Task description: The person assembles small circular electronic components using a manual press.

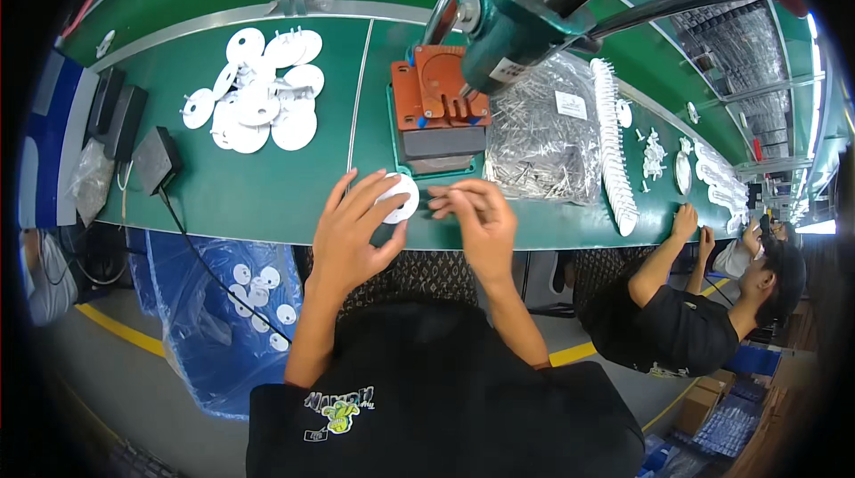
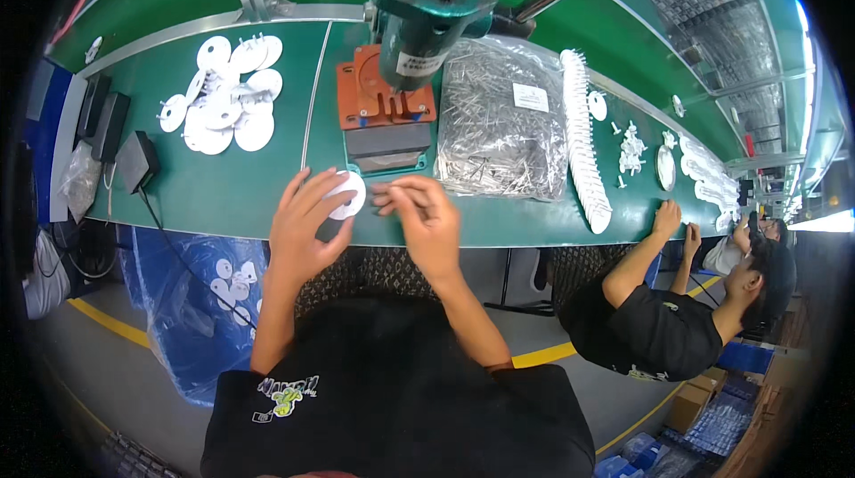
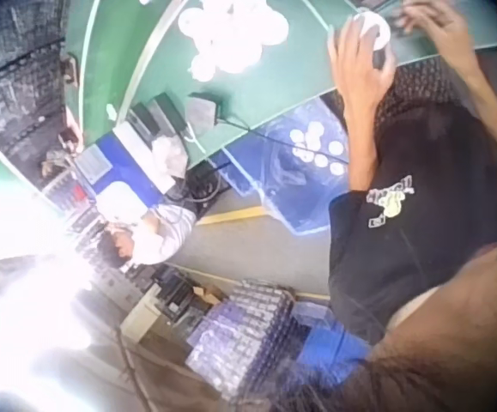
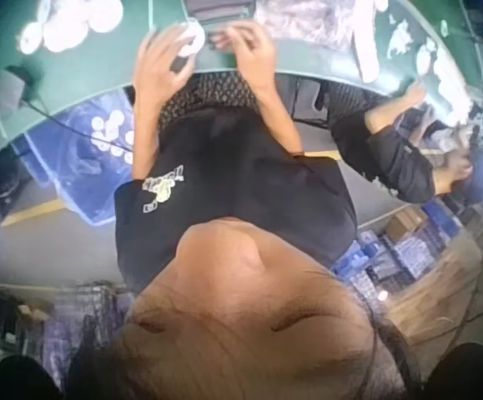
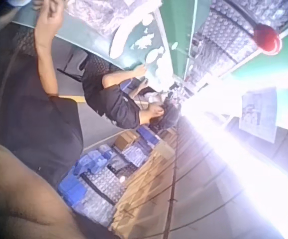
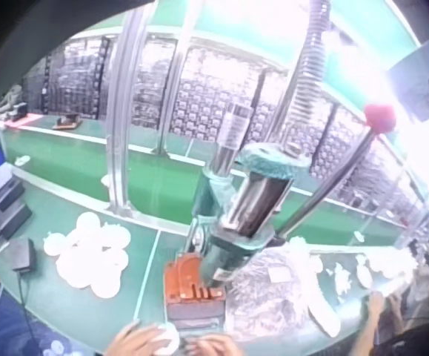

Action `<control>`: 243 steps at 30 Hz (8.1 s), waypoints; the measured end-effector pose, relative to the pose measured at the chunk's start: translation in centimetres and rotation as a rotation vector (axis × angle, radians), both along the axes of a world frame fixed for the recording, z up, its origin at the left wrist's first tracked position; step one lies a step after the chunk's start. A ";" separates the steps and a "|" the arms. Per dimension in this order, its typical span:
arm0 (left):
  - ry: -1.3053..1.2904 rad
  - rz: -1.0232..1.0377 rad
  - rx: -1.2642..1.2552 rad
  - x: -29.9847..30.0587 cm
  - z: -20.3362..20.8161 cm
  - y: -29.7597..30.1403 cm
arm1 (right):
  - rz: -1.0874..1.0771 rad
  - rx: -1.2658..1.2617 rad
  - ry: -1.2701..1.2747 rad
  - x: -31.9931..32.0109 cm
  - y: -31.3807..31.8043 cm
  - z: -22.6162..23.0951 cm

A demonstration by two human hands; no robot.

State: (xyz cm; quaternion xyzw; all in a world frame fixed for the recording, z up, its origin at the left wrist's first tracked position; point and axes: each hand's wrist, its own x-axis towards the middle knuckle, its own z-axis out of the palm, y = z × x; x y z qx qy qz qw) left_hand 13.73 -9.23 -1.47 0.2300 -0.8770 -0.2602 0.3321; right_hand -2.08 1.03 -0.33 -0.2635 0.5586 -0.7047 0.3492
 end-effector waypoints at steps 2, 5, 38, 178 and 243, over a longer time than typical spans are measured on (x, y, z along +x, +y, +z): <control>-0.014 0.015 -0.002 0.4 0.1 0.0 | 0.057 0.029 0.209 1.1 -0.5 -1.1; -0.014 0.005 0.015 0.7 0.0 -0.1 | 0.127 0.034 0.517 0.8 -1.0 -2.0; 0.109 0.025 -0.401 -7.0 4.7 -4.1 | -0.125 0.135 1.005 -1.4 2.2 -1.9; -0.050 0.024 0.071 -0.6 0.4 1.2 | 0.024 0.000 0.837 1.2 0.5 -1.8; 0.511 -0.083 0.819 -4.9 1.3 3.4 | 0.008 -0.154 1.329 -4.3 0.6 4.4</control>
